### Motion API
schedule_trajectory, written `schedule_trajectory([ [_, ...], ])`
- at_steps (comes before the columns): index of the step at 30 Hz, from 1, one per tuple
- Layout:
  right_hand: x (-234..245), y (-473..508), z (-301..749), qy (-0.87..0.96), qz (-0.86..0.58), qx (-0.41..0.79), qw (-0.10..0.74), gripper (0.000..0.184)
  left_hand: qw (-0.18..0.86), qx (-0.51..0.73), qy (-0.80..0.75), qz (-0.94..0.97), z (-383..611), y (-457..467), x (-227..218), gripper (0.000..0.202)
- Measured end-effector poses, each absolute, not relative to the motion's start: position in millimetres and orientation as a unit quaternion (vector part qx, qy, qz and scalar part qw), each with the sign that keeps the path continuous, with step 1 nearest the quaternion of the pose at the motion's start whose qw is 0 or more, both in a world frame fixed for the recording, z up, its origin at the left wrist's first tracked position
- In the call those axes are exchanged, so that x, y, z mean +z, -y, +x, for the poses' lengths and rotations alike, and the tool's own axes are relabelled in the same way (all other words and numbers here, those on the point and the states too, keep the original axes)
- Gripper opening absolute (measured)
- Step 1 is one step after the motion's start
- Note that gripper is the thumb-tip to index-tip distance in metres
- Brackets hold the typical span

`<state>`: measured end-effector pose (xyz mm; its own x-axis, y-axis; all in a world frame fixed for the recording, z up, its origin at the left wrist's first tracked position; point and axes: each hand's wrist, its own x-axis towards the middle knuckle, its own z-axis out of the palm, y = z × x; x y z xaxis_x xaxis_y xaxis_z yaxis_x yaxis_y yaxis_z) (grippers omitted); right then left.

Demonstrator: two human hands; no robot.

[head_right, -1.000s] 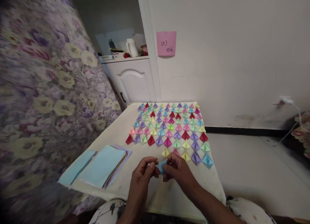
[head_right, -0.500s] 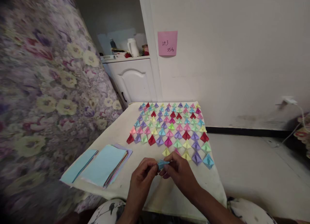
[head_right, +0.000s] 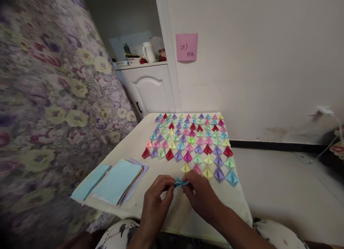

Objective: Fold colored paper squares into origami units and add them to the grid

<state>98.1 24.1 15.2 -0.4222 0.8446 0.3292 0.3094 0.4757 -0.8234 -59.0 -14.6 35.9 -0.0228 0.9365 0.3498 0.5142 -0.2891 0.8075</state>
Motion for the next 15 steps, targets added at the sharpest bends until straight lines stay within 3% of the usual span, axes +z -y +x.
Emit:
schedule_trajectory([
  [15,12.0,-19.5,96.0,0.777,-0.344,0.328,0.413,0.016,0.203,0.464,-0.576,0.642,-58.6,17.0,33.0,0.015],
])
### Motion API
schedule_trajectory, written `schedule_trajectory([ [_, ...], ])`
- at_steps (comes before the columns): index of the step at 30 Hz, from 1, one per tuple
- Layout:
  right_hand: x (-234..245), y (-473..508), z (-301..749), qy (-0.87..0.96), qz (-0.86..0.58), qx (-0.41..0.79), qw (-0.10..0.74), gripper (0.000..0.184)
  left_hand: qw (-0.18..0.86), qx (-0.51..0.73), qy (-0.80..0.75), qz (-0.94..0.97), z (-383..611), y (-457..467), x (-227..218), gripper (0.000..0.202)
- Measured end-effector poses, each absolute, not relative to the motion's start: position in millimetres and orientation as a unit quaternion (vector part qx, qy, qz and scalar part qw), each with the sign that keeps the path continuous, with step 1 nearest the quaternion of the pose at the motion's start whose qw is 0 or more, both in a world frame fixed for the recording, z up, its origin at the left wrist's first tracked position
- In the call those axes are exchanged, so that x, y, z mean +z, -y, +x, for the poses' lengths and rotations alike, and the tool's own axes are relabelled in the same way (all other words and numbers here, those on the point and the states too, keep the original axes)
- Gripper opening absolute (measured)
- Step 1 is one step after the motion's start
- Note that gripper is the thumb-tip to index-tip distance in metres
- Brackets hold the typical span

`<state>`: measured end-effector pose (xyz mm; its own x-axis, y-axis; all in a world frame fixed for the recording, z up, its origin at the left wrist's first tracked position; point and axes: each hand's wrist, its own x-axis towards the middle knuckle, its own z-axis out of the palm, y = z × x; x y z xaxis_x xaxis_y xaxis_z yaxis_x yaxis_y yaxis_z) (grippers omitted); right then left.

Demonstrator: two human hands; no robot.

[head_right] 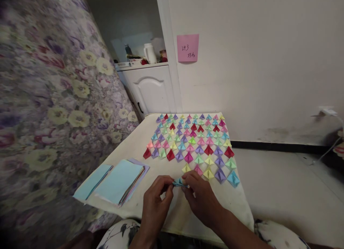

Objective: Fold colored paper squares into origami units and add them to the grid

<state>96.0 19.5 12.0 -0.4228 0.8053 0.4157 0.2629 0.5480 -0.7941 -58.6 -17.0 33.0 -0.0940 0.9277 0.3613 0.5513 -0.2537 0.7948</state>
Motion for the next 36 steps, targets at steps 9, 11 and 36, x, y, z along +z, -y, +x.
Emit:
schedule_trajectory([
  [9,4.6,-19.1,95.2,0.761,-0.328,0.326,0.455,0.014,0.331,0.549,-0.545,0.541,-58.0,15.4,31.3,0.008],
  [11,4.2,-19.9,95.8,0.762,-0.326,0.32,0.459,0.014,0.364,0.559,-0.537,0.517,-59.1,14.8,31.4,0.007],
  [36,15.9,-19.1,96.9,0.841,-0.335,0.214,0.366,0.018,0.288,0.443,-0.622,0.578,-64.0,17.0,25.6,0.012],
])
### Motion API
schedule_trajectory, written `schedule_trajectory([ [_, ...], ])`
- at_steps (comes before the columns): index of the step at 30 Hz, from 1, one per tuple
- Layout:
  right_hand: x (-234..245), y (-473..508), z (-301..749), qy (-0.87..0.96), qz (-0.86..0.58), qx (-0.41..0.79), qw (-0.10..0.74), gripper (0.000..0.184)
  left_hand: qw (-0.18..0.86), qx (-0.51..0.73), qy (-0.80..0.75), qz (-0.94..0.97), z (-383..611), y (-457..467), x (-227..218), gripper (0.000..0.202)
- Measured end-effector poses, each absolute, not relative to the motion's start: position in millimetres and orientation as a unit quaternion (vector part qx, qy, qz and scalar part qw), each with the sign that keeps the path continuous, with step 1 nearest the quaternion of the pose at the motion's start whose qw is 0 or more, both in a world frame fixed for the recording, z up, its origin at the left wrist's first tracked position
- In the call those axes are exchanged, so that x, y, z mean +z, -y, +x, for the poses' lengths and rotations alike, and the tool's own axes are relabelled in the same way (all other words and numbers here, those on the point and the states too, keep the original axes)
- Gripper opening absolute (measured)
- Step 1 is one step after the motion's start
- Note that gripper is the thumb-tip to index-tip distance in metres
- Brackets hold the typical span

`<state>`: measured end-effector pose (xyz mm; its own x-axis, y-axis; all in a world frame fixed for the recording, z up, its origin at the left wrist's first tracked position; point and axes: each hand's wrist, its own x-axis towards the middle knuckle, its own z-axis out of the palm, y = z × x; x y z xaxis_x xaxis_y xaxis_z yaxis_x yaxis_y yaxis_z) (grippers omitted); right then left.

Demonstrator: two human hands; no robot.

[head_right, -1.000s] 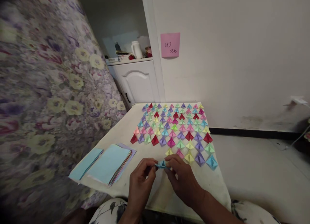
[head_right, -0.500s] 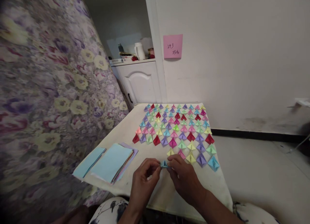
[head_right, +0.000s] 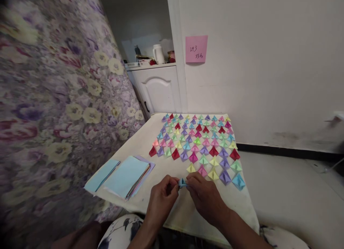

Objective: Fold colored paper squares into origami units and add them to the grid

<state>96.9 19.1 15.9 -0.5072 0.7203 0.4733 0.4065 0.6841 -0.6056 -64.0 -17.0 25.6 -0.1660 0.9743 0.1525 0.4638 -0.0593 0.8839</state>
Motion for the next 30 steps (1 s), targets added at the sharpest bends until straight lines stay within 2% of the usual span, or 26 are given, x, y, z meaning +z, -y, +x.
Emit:
schedule_trajectory([
  [6,15.5,-19.1,96.4,0.843,-0.338,0.196,0.369,0.018,0.271,0.438,-0.637,0.574,-66.3,19.0,26.3,0.014],
  [14,15.9,-19.2,96.8,0.845,-0.337,0.215,0.354,0.019,0.334,0.472,-0.613,0.539,-72.9,17.6,25.0,0.012],
  [19,15.9,-19.5,96.2,0.857,-0.333,0.199,0.338,0.019,0.327,0.45,-0.624,0.549,-73.7,18.8,23.7,0.004],
  [30,15.1,-20.6,98.0,0.873,-0.311,0.157,0.342,0.02,0.313,0.427,-0.637,0.56,-75.4,18.6,20.8,0.009],
])
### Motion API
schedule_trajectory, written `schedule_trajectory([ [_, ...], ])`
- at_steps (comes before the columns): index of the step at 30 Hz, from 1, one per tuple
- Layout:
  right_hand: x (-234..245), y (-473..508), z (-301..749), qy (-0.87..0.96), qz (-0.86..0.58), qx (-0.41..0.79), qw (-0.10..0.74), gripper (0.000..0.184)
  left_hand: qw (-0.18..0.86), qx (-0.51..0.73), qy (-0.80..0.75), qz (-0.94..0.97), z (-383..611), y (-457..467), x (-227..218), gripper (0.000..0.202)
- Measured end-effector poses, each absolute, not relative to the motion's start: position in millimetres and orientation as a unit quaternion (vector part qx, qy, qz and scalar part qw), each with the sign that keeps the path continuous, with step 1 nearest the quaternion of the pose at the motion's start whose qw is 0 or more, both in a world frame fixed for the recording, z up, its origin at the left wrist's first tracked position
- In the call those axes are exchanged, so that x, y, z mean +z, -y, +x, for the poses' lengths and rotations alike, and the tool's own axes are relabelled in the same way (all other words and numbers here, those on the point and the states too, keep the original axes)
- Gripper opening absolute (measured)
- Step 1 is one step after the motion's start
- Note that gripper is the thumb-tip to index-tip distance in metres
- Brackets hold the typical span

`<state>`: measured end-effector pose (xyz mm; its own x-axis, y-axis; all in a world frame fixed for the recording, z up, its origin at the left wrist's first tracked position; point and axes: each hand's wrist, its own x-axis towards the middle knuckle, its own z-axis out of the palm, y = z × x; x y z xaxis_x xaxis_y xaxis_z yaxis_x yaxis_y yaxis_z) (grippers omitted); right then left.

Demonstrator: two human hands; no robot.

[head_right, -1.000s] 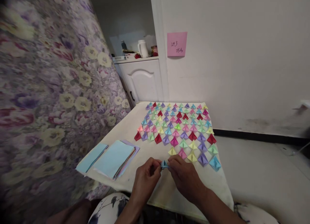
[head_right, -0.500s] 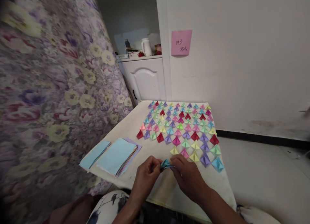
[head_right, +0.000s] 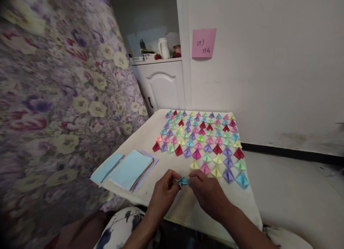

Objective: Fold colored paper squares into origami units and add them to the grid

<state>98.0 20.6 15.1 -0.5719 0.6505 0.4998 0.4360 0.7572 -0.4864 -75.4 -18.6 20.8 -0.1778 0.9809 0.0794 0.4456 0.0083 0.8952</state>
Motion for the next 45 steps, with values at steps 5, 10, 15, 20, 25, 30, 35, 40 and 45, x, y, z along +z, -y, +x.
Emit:
schedule_trajectory([
  [5,14.5,-21.5,99.2,0.873,-0.311,0.167,0.337,0.021,0.395,0.478,-0.599,0.507,-77.2,14.8,19.6,0.013],
  [10,13.1,-21.6,98.8,0.871,-0.308,0.166,0.345,0.021,0.495,0.511,-0.554,0.433,-73.6,12.2,22.4,0.012],
  [15,11.1,-21.5,99.3,0.877,-0.305,0.161,0.335,0.02,0.506,0.521,-0.541,0.425,-70.2,11.0,20.2,0.016],
  [20,9.6,-22.8,100.6,0.878,-0.311,0.175,0.32,0.02,0.51,0.529,-0.531,0.421,-71.3,10.0,19.2,0.015],
  [25,7.8,-23.4,100.9,0.873,-0.311,0.181,0.329,0.019,0.506,0.531,-0.534,0.42,-73.0,9.5,20.0,0.014],
  [30,6.8,-22.2,100.4,0.872,-0.312,0.186,0.329,0.018,0.539,0.515,-0.535,0.397,-71.0,10.1,15.4,0.021],
  [35,5.7,-22.8,100.1,0.875,-0.309,0.204,0.311,0.018,0.571,0.524,-0.515,0.366,-71.4,9.6,11.0,0.024],
  [40,5.1,-23.2,100.3,0.878,-0.309,0.207,0.301,0.019,0.546,0.513,-0.523,0.406,-74.1,8.8,10.1,0.021],
  [45,4.7,-23.2,99.7,0.882,-0.306,0.192,0.301,0.02,0.473,0.482,-0.569,0.469,-75.6,9.8,9.7,0.022],
])
